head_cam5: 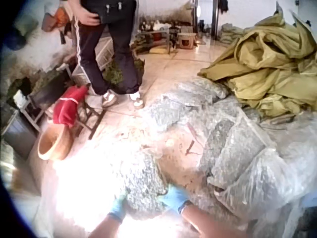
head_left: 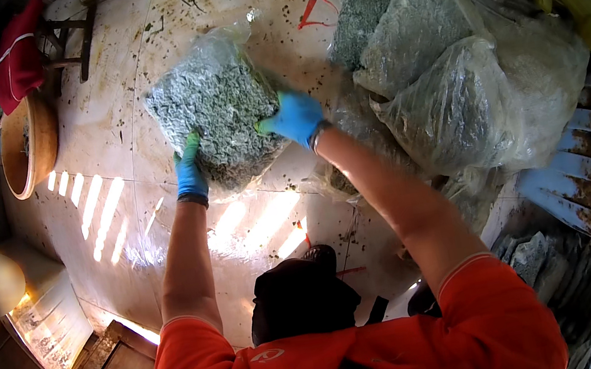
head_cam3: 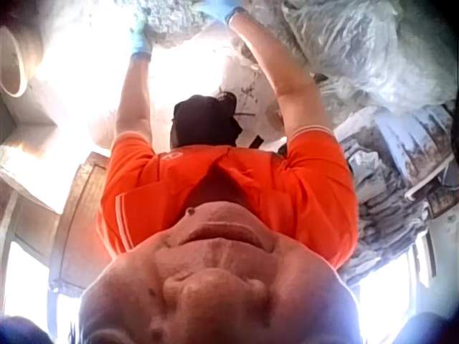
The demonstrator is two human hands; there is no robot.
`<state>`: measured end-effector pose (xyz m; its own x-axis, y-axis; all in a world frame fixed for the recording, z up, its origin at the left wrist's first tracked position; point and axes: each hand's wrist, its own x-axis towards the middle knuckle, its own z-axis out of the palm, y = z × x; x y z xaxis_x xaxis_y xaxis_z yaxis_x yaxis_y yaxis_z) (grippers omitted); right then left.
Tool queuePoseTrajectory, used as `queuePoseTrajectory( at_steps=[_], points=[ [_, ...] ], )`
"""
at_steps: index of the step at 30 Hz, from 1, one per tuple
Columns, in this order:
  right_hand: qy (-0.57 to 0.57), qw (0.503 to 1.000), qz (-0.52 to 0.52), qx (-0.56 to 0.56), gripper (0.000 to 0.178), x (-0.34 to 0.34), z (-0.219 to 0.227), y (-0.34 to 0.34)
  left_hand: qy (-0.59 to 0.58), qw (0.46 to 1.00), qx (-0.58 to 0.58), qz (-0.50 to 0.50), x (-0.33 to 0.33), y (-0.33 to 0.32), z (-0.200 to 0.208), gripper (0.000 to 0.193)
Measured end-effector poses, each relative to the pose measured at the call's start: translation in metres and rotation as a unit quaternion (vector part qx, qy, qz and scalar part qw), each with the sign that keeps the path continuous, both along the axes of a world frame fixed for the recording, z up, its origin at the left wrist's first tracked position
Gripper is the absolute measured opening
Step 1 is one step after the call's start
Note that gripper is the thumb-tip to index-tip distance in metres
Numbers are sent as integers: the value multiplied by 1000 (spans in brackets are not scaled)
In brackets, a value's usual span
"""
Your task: The person repeatedly picks up clear plastic bags filled with green leafy material and stacks them into a growing pile. The person also briefly handles a yellow sack and a red tie while continuing to stack the bags.
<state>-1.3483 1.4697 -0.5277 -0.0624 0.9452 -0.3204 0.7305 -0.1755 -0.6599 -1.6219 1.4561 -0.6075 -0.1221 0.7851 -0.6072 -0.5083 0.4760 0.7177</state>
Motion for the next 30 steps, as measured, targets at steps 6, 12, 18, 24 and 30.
queuePoseTrajectory(
  at_steps=[6, 12, 18, 24, 30],
  points=[
    [423, 897, -95, -80, 102, 21, -17, 78, 73, 989, -35, 120, 40, 3, 20, 42],
    [696, 715, -20, -66, 89, 31, -125, 119, -154, 985, 36, 62, 73, 14, 9, 41],
    [426, 890, -157, -43, 81, -18, -58, 19, -8, 998, -56, -41, -9, -5, 4, 56],
    [315, 919, -205, -118, 77, 12, -66, -145, 125, 947, 45, -291, -26, -87, -16, 55],
    [335, 905, -249, -84, 103, 27, -17, -136, 21, 952, -182, -246, -7, -64, 23, 53]
  ],
)
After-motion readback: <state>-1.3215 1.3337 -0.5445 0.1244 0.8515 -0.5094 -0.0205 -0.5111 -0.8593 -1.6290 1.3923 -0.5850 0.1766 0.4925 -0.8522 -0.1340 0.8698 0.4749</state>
